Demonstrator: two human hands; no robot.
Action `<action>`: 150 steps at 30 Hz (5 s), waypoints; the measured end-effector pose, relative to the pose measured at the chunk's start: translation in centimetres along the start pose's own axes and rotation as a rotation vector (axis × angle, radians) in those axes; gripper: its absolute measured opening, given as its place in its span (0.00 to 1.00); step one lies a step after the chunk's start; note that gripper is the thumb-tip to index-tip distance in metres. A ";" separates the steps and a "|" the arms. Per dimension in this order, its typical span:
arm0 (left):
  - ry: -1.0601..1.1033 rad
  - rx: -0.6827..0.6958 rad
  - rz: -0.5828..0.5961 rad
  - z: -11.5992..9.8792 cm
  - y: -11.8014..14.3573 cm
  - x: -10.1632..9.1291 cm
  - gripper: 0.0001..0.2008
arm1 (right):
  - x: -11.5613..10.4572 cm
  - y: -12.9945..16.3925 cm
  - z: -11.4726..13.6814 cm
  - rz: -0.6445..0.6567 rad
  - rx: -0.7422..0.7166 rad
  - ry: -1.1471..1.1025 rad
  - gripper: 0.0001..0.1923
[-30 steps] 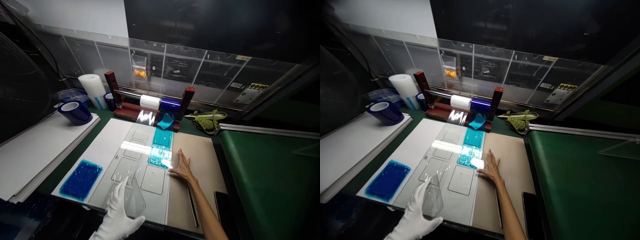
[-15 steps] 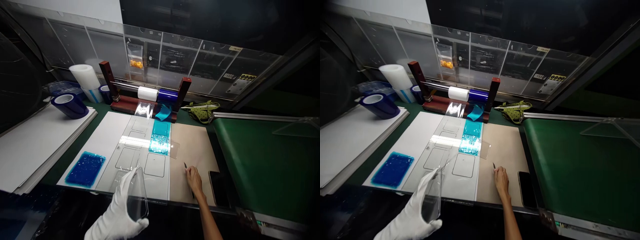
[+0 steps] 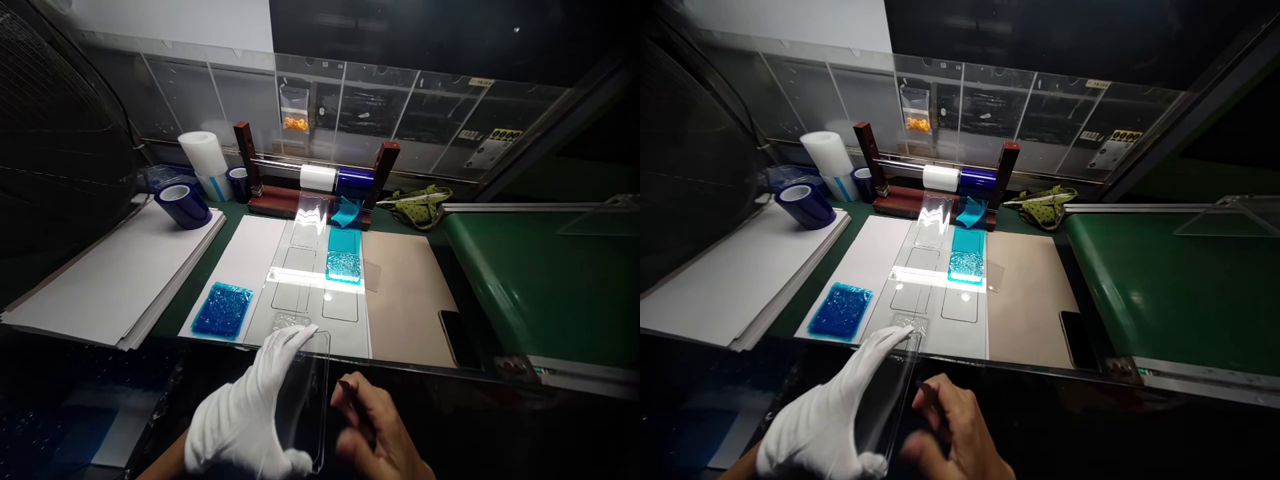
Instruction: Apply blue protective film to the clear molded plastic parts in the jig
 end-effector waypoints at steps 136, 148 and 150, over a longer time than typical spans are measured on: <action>0.331 -0.413 -0.113 -1.1 -7.2 4.7 0.73 | -4.5 -8.4 -2.6 -0.262 -0.041 -0.684 0.09; -0.228 -0.045 -0.369 0.0 -5.4 4.3 0.60 | -3.3 -5.6 -3.2 -0.343 0.042 -0.063 0.24; -0.284 -0.037 -0.340 -0.2 -5.2 3.8 0.59 | -2.0 -6.0 -3.0 -0.293 0.061 -0.046 0.23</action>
Point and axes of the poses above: each hand's wrist, its own y-axis away from the middle knuckle, its own x-axis out of the palm, z = x × y, the point moved 2 cm from there along -y, towards the middle knuckle, and after that the axes turned 8 degrees about -z, right-handed, at the moved point
